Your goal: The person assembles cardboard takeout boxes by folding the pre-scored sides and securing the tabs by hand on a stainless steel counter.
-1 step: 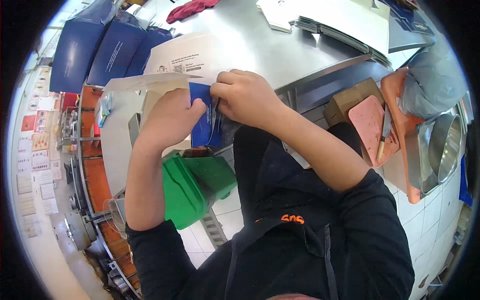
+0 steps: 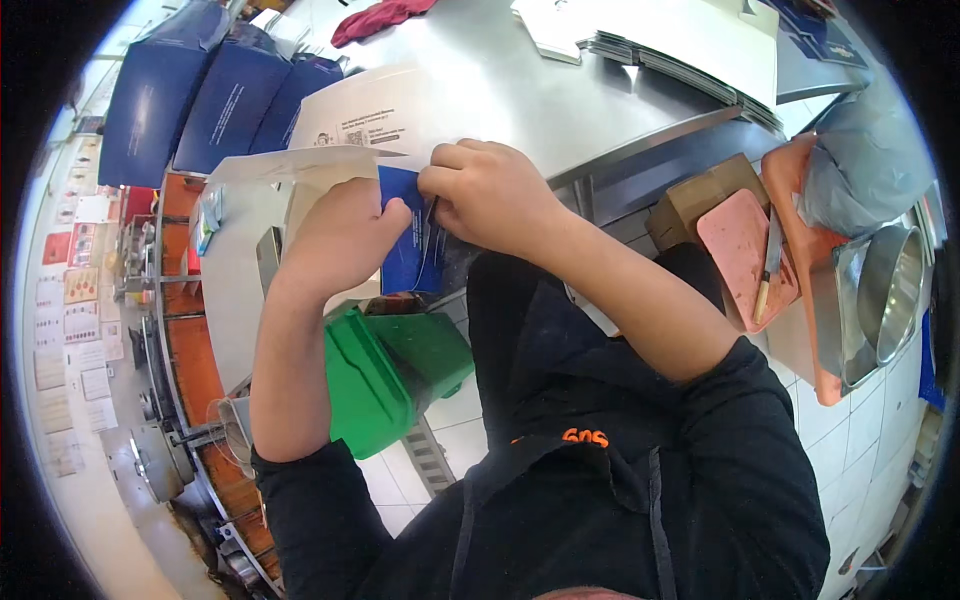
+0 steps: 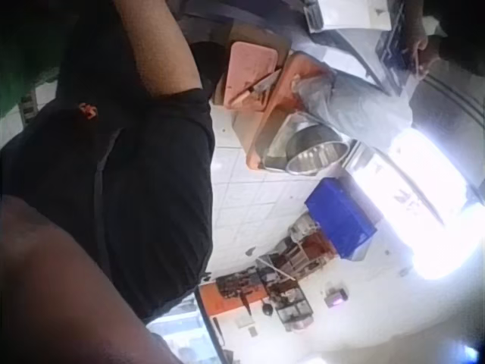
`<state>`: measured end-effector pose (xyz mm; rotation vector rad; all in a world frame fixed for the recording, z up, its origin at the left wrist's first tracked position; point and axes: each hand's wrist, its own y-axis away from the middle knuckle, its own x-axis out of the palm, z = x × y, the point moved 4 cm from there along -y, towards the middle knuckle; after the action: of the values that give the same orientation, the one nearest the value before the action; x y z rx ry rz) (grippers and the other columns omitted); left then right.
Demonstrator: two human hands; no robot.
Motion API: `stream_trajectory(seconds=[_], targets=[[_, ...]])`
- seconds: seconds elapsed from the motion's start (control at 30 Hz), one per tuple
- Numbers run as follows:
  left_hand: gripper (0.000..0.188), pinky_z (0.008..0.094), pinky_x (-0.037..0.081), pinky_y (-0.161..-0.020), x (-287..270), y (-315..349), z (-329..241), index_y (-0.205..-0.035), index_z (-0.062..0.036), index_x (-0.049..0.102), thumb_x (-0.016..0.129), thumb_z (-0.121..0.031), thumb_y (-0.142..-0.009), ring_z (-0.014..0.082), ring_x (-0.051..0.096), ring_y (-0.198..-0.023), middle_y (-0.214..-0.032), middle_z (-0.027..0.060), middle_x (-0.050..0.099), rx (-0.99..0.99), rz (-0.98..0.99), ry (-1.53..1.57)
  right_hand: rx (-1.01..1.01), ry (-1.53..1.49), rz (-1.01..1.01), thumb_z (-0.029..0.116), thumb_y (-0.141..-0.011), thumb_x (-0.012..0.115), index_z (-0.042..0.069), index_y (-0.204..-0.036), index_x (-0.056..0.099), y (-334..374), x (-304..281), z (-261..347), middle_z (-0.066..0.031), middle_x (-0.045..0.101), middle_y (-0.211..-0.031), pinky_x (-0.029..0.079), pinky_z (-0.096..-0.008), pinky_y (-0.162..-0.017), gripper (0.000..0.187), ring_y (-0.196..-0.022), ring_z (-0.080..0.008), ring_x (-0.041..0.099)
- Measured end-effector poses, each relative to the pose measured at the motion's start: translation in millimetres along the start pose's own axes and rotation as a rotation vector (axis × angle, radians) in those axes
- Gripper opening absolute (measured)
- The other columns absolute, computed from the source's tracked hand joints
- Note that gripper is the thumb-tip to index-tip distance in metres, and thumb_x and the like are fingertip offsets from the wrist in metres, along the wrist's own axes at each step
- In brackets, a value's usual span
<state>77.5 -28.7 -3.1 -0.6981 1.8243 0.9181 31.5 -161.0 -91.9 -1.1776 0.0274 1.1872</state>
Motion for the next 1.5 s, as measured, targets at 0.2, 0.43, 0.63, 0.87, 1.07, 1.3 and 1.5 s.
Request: stream_trajectory(seconds=[0.2,0.43,0.63,0.87,1.07,1.3,1.5], targets=[[0.033,0.0491,0.05,-0.079,12,-8,6,-0.089,0.0069,0.065,0.05,-0.022,-0.088,0.0428,0.067,-0.085,-0.086,0.0283,0.067,-0.01,0.069,-0.114,-0.033,0.056,0.017,0.017,-0.072,0.073,0.012,-0.085,0.067,-2,2,8,-0.0059,0.065,-0.088,0.055,-0.0407,-0.078,0.016,-0.088,-0.0275,0.066],[0.036,0.0458,0.051,-0.082,23,-20,15,-0.092,0.0062,0.067,0.051,-0.026,-0.092,0.0419,0.068,-0.087,-0.09,0.0285,0.068,-0.014,0.109,0.055,-0.077,-0.019,-0.006,0.014,-0.071,0.072,0.01,-0.088,0.069,-8,5,7,-0.0073,0.066,-0.089,0.054,-0.041,-0.081,0.018,-0.091,-0.0286,0.066],[0.05,0.0391,0.048,-0.072,7,9,26,-0.089,0.0067,0.065,0.057,-0.041,-0.099,0.0264,0.062,-0.073,-0.078,0.0194,0.067,0.028,-0.263,0.237,-0.061,-0.055,-0.041,0.009,-0.074,0.066,0.008,-0.093,0.068,-5,-13,-19,-0.0114,0.065,-0.09,0.053,-0.0432,-0.084,0.019,-0.092,-0.0326,0.066],[0.058,0.0377,0.037,-0.106,69,42,155,-0.133,-0.0019,0.055,0.05,-0.051,-0.104,0.0231,0.052,-0.12,-0.128,0.0108,0.061,-0.206,-0.748,1.03,0.429,-0.535,0.033,0.011,-0.093,0.055,0.002,-0.119,0.061,-6,-32,-63,-0.017,0.068,-0.116,0.05,-0.0397,-0.093,0.029,-0.107,-0.0314,0.064],[0.075,0.0418,0.023,-0.121,116,16,116,-0.153,-0.0017,0.034,0.04,-0.059,-0.105,0.0248,0.035,-0.145,-0.157,0.012,0.039,0.083,-0.585,1.408,0.841,-1.194,-0.155,0.027,-0.102,0.057,-0.004,-0.132,0.054,-8,-20,-60,-0.0134,0.065,-0.119,0.048,-0.0352,-0.096,0.043,-0.108,-0.0217,0.062],[0.084,0.0438,0.028,-0.119,90,32,54,-0.148,-0.0031,0.028,0.053,-0.064,-0.095,0.0261,0.039,-0.141,-0.149,0.014,0.041,0.44,-0.808,1.35,0.925,-1.526,-0.225,0.027,-0.1,0.061,0.001,-0.127,0.054,-6,-39,-51,-0.0115,0.064,-0.114,0.053,-0.0348,-0.091,0.038,-0.104,-0.0191,0.064],[0.084,0.0446,0.031,-0.117,87,47,35,-0.147,-0.0027,0.026,0.059,-0.056,-0.092,0.0275,0.04,-0.14,-0.147,0.0152,0.04,0.436,-0.815,1.301,0.968,-1.547,-0.254,0.025,-0.098,0.062,0.002,-0.116,0.056,5,-49,-49,-0.0104,0.065,-0.109,0.055,-0.0353,-0.086,0.03,-0.099,-0.0192,0.067]])
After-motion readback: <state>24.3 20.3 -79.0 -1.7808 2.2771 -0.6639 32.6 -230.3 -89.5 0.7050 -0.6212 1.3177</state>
